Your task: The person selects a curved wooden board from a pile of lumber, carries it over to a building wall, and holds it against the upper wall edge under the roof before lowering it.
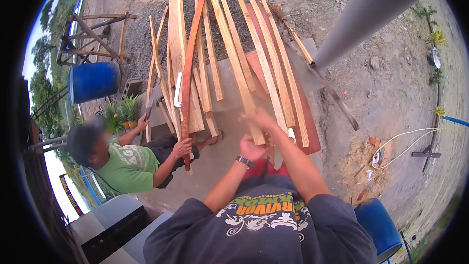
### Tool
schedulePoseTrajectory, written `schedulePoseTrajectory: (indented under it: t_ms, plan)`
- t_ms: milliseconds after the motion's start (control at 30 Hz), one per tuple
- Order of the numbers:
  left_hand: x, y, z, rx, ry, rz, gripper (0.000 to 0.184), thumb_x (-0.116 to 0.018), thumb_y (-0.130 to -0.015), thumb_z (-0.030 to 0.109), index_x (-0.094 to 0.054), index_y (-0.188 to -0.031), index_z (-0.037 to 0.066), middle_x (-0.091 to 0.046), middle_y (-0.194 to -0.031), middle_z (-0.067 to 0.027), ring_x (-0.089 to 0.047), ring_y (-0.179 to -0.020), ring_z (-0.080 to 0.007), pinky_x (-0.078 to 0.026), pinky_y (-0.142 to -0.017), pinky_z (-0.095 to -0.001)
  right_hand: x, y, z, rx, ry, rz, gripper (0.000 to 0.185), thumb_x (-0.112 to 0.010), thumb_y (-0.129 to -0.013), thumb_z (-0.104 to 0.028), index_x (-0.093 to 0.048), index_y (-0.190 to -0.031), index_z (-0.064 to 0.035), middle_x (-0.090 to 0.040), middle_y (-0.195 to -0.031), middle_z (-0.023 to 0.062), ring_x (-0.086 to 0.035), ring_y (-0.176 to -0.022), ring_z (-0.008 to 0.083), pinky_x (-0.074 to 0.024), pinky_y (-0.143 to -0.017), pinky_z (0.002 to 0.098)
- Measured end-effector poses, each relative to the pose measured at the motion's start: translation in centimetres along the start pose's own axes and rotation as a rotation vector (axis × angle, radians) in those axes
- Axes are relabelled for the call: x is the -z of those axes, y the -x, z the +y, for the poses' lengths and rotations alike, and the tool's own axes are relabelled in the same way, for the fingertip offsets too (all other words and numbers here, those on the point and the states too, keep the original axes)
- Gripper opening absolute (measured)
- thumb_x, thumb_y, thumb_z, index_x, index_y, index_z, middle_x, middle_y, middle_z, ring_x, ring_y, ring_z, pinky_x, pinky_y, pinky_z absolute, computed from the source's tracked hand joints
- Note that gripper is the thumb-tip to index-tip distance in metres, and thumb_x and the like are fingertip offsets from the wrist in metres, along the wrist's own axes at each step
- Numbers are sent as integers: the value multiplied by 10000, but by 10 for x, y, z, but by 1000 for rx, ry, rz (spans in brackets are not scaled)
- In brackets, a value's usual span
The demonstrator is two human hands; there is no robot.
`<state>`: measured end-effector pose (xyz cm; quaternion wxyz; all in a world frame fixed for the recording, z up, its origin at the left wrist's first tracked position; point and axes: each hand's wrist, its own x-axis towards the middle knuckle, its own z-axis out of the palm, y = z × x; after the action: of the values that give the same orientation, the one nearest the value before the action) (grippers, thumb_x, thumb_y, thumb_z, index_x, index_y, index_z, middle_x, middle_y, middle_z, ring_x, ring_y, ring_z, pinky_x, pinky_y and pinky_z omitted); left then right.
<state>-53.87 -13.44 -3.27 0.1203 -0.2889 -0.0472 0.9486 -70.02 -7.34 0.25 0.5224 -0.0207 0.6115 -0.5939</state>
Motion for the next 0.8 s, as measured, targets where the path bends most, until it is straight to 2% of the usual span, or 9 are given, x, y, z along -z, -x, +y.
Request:
schedulePoseTrajectory:
  t_ms: [67, 100, 167, 200, 267, 333, 467, 633, 800]
  plan:
    - [-9, 4, 1, 35, -140, -23, 533, -427, -830, 281, -487, -1262, -25, -563, -1207, -207, -550, -1130, -332, -435, -977, -480, 8, 4, -5, -27, 263, -17, 593, -767, -760, -385, -648, -1147, 48, -641, -1149, 199, -638, -1032, 277, -487, -927, 376]
    - [-9, 10, 1, 81, -227, 50, 529, -423, -861, 304, -490, -1279, -14, -556, -1245, -210, -547, -1158, -340, -438, -984, -488, 7, 2, 13, -29, 266, -21, 593, -767, -760, -385, -648, -1147, 48, -641, -1149, 199, -638, -1032, 277, -487, -927, 376]
    - [-2, 13, 7, 123, -317, 113, 526, -418, -891, 326, -492, -1295, -2, -550, -1283, -214, -544, -1185, -349, -440, -990, -496, 4, -8, 44, 216, 865, 446, 720, -827, -715, -307, -448, -1146, 127, -541, -1120, 277, -643, -960, 363, -533, -818, 419]
    - [17, 12, 11, 138, -338, 76, 517, -415, -913, 341, -500, -1297, 4, -564, -1276, -200, -552, -1183, -345, -445, -994, -489, 2, 3, 35, 218, 870, 445, 720, -827, -715, -307, -448, -1146, 127, -541, -1120, 277, -643, -960, 363, -533, -818, 419]
    - [21, 10, 17, 144, -370, 26, 510, -411, -935, 356, -509, -1298, 11, -579, -1268, -187, -561, -1181, -342, -450, -997, -482, -4, 29, -4, -69, 667, 534, 698, -797, -733, -298, -409, -1141, 114, -453, -1192, 363, -591, -1030, 469, -510, -874, 483]
    - [14, 12, 14, 93, -514, 86, 469, -416, -957, 370, -547, -1246, 24, -625, -1199, -159, -600, -1119, -311, -473, -966, -456, -4, 34, 2, -52, 699, 545, 681, -777, -742, -285, -390, -1138, 111, -464, -1179, 371, -588, -1025, 484, -506, -883, 492]
    - [27, 14, 12, 74, -586, 155, 509, -418, -986, 408, -555, -1265, 5, -618, -1216, -187, -604, -1106, -291, -490, -938, -435, 1, 31, 24, -7, 769, 489, 650, -739, -739, -237, -367, -1145, 108, -489, -1174, 378, -579, -1022, 506, -495, -898, 517]
    - [32, 17, 12, 62, -765, 275, 371, -379, -1001, 282, -568, -1201, 34, -665, -1139, -115, -640, -1017, -226, -519, -865, -376, -9, 45, 18, -26, 845, 491, 648, -729, -728, -205, -360, -1172, 88, -495, -1175, 383, -575, -1041, 501, -495, -906, 504]
    - [30, 29, 13, 30, -830, 344, 399, -381, -1012, 284, -563, -1242, 14, -655, -1144, -127, -628, -1042, -246, -508, -897, -382, -8, 55, 23, -45, 870, 459, 657, -732, -730, -210, -354, -1185, 74, -490, -1181, 382, -576, -1037, 509, -496, -896, 522]
